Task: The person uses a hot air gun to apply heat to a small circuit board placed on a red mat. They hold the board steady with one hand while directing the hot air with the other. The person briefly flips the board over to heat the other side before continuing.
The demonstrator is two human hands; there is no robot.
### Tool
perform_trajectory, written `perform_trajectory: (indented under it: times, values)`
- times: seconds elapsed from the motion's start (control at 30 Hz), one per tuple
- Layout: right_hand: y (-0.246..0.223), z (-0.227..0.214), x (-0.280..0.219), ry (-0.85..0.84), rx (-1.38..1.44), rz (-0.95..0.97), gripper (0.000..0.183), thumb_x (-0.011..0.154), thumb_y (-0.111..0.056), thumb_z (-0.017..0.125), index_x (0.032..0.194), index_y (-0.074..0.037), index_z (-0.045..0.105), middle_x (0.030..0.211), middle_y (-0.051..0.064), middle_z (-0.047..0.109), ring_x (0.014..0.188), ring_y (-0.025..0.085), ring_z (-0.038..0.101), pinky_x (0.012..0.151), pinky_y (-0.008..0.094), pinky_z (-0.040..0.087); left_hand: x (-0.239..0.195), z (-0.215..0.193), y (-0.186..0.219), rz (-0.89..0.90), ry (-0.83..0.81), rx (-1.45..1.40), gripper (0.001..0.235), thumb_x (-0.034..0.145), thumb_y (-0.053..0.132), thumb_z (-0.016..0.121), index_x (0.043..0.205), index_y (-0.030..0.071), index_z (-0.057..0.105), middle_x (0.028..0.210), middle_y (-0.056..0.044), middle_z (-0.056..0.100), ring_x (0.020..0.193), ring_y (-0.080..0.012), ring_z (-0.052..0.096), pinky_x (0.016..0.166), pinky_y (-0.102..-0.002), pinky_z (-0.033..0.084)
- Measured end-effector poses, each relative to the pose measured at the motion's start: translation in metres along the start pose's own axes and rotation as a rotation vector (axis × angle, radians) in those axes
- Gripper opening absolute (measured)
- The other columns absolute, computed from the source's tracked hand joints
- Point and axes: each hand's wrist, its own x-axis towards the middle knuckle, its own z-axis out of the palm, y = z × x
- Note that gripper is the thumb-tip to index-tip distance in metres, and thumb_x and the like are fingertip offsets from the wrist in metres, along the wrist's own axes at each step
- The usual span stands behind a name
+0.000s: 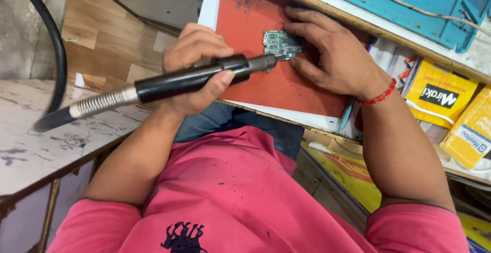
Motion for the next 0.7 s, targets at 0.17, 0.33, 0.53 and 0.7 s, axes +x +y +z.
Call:
perform_trajectory:
  times: [0.17, 0.33, 0.53, 0.7]
  values:
    - [0.004, 0.004, 0.000, 0.030, -0.008, -0.032, 0.054, 0.088, -0.009, 0.073, 0.139, 0.001, 0.059, 0.153, 0.020, 0.052, 0.140, 0.039, 0.053, 0.118, 0.044, 0.044, 0.000, -0.001, -0.003, -0.031, 0.007, 0.041, 0.030, 0.095, 0.029, 0.079, 0.107, 0.003, 0.070, 0.102, -0.010, 0.071, 0.102, -0.0260, 0.065, 0.095, -0.035, 0.054]
    - [0.002, 0.001, 0.005, 0.010, 0.014, -0.020, 0.053, 0.088, -0.008, 0.072, 0.138, 0.001, 0.059, 0.154, 0.021, 0.052, 0.140, 0.038, 0.053, 0.116, 0.042, 0.045, 0.003, -0.001, 0.003, -0.051, 0.076, 0.078, 0.032, 0.096, 0.031, 0.080, 0.107, 0.003, 0.070, 0.105, -0.009, 0.072, 0.101, -0.0240, 0.066, 0.094, -0.035, 0.054]
    - [0.000, 0.002, 0.002, 0.008, -0.023, -0.009, 0.053, 0.089, -0.010, 0.074, 0.139, 0.000, 0.060, 0.154, 0.020, 0.052, 0.141, 0.039, 0.053, 0.118, 0.043, 0.044, -0.003, -0.004, 0.001, -0.036, 0.035, 0.032, 0.031, 0.094, 0.032, 0.077, 0.106, 0.004, 0.069, 0.104, -0.010, 0.070, 0.103, -0.0261, 0.065, 0.095, -0.036, 0.054]
    - [-0.002, 0.002, 0.003, 0.002, -0.046, -0.017, 0.054, 0.088, -0.008, 0.074, 0.139, 0.001, 0.058, 0.153, 0.022, 0.051, 0.139, 0.040, 0.053, 0.117, 0.045, 0.044, 0.008, -0.007, 0.002, 0.029, -0.103, -0.063, 0.031, 0.091, 0.030, 0.077, 0.104, 0.004, 0.068, 0.101, -0.010, 0.069, 0.099, -0.0253, 0.066, 0.093, -0.036, 0.054]
